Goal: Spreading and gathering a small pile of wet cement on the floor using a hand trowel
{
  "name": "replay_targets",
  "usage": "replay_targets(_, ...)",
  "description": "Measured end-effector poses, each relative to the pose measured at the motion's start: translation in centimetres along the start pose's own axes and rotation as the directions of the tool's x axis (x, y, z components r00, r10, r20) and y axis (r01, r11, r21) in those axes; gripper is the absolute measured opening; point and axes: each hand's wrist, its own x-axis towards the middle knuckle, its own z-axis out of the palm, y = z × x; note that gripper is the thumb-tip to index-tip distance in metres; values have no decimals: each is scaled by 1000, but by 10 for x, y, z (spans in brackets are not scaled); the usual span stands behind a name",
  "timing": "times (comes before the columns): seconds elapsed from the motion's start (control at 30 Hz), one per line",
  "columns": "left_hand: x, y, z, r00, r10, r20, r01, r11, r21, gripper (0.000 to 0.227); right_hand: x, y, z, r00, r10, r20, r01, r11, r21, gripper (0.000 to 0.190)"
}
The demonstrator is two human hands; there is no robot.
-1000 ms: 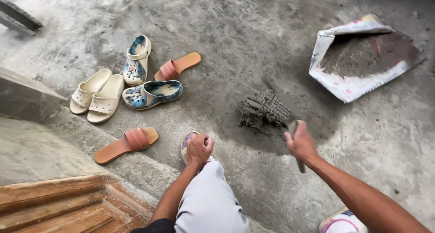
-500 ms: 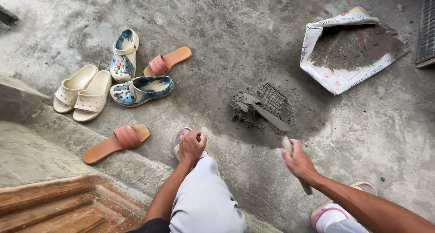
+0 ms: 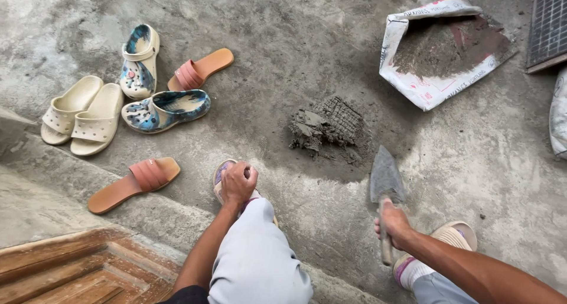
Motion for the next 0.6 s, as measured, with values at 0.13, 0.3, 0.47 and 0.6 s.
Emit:
replay_targets(0.13,0,-6,10,999,-52,-4,52,999,13,15,53,14,39,997,-48,-60,47,999,-22,52)
replay_targets(0.3,1,-9,12,998,-56,12,56,998,-6,14,69,-11,74,993,-38,108,23,990,140,49)
replay_targets(0.47,0,-10,14,997,-78,4,78,997,7,16,28,-32,63,971,-37,236,-23,969,247,47)
replay_targets(0.6,0,-7,5,995,-91,31,92,996,-9,18,19,-38,50,910,-143,389,59,974,220,50)
